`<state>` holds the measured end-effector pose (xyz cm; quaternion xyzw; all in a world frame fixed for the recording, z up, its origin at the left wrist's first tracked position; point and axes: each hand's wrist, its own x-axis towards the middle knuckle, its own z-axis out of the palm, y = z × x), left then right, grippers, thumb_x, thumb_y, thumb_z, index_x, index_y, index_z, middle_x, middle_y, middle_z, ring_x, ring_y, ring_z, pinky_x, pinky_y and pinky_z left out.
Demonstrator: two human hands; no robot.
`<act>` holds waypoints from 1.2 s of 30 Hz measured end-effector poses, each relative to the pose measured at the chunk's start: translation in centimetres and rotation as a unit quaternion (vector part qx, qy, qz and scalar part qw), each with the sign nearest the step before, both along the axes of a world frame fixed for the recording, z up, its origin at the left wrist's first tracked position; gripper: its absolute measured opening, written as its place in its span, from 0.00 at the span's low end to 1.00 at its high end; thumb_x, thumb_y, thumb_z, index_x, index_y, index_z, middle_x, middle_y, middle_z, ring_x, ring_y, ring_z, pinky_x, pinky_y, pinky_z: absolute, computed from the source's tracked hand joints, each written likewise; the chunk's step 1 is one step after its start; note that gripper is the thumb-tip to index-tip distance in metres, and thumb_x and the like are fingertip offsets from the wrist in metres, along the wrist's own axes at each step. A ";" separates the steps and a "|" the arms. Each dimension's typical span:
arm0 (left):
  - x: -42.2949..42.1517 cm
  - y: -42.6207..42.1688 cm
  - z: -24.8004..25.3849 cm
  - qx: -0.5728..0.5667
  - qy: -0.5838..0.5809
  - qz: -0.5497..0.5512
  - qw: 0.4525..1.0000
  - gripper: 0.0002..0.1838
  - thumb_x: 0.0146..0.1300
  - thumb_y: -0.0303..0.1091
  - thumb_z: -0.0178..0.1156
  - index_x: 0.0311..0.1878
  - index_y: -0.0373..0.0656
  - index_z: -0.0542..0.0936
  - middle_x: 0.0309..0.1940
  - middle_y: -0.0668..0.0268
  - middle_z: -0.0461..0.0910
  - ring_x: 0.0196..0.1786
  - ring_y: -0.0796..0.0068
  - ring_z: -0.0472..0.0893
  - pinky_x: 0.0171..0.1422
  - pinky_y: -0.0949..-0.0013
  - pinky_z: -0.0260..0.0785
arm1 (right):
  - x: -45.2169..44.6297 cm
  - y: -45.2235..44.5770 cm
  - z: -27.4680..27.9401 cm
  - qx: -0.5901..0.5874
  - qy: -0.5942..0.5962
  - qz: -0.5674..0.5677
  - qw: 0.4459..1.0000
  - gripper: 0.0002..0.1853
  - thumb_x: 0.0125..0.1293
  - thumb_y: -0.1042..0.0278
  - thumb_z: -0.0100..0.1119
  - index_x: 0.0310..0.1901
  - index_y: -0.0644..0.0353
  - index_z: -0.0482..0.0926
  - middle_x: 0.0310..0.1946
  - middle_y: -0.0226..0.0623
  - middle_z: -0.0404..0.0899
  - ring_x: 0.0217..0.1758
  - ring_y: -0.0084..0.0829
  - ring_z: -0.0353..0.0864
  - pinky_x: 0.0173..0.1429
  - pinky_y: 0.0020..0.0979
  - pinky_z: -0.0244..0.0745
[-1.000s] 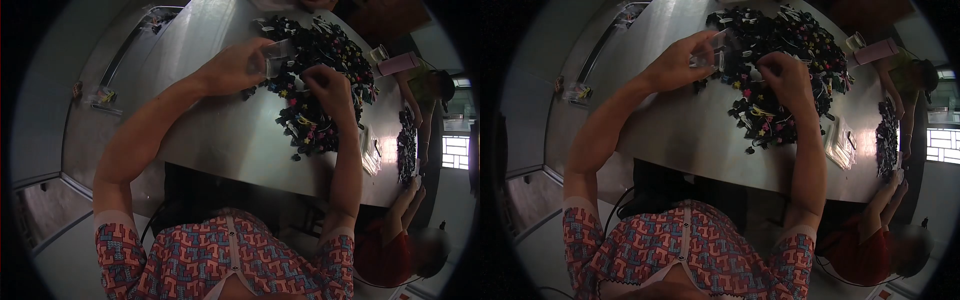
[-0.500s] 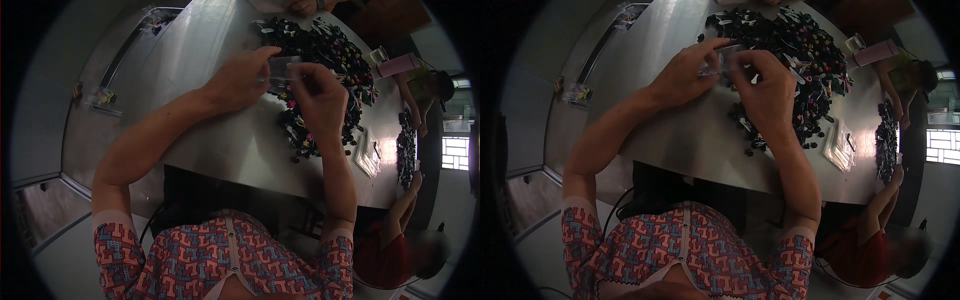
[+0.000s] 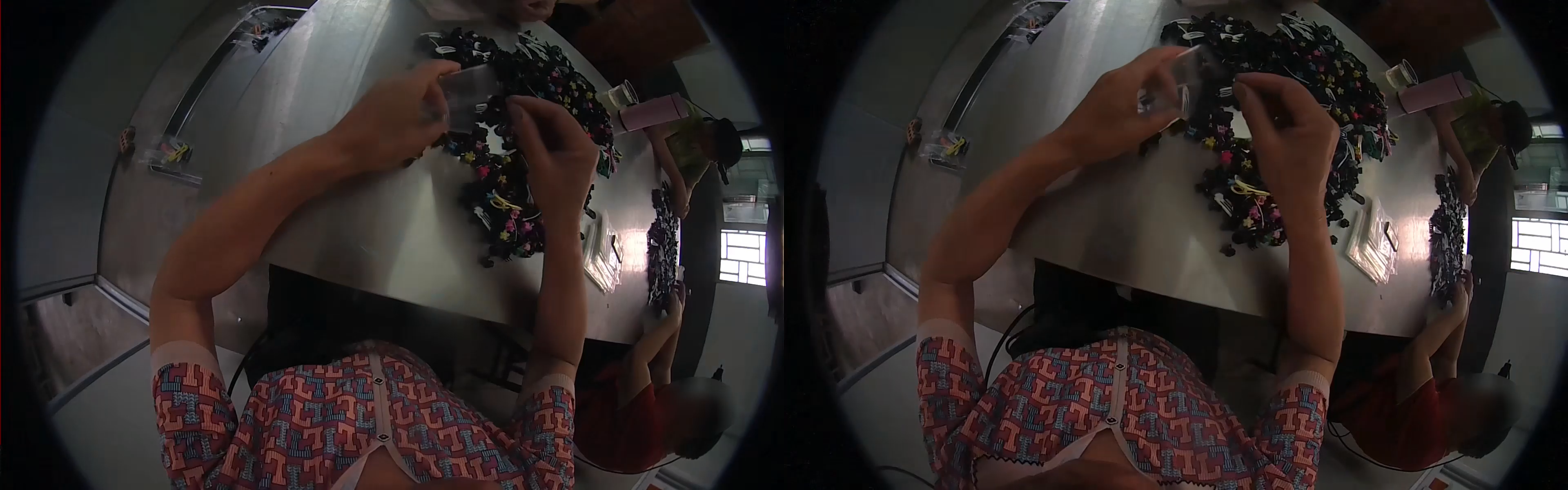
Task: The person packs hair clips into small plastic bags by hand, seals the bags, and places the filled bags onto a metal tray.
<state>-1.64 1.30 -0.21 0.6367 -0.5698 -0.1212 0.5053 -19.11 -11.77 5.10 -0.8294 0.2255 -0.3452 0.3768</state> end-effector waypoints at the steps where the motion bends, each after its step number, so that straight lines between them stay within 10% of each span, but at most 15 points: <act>1: 0.4 -0.1 -0.2 -0.050 -0.012 0.012 0.999 0.34 0.56 0.27 0.65 0.68 0.37 0.67 0.39 0.59 0.81 0.45 0.61 0.83 0.55 0.60 0.74 | -0.2 -0.9 -0.2 0.000 0.001 -0.001 1.000 0.10 0.65 0.76 0.66 0.48 0.60 0.86 0.34 0.28 0.87 0.37 0.14 0.80 0.42 0.18 0.74; 8: 1.5 0.4 0.7 0.005 0.014 0.023 1.000 0.37 0.61 0.28 0.67 0.72 0.36 0.63 0.43 0.66 0.81 0.55 0.69 0.80 0.62 0.65 0.73 | 0.2 -1.2 -2.0 -0.102 0.153 0.039 0.982 0.10 0.65 0.68 0.67 0.47 0.57 0.86 0.36 0.33 0.85 0.34 0.23 0.82 0.42 0.25 0.76; 15: 1.4 0.5 1.3 0.016 0.069 0.019 0.997 0.36 0.62 0.29 0.68 0.72 0.37 0.64 0.43 0.66 0.81 0.56 0.70 0.79 0.49 0.69 0.73 | -0.6 -3.3 -2.0 -0.212 0.232 0.061 0.947 0.11 0.63 0.71 0.64 0.47 0.57 0.84 0.42 0.37 0.82 0.36 0.37 0.84 0.43 0.33 0.78; 24: 1.8 0.2 0.6 0.007 0.048 0.015 0.999 0.36 0.62 0.30 0.68 0.72 0.35 0.64 0.43 0.66 0.81 0.55 0.69 0.80 0.53 0.70 0.73 | 1.9 -0.8 -3.6 -0.312 0.086 0.125 0.938 0.13 0.61 0.72 0.63 0.49 0.56 0.83 0.50 0.37 0.81 0.50 0.41 0.80 0.53 0.38 0.77; 36: 1.9 0.1 0.5 0.012 0.044 0.019 0.999 0.36 0.62 0.29 0.67 0.71 0.36 0.64 0.42 0.66 0.81 0.56 0.69 0.80 0.48 0.71 0.74 | 0.6 -1.7 -2.1 -0.215 0.164 0.062 0.961 0.12 0.58 0.69 0.64 0.44 0.59 0.83 0.43 0.37 0.81 0.49 0.41 0.80 0.54 0.39 0.75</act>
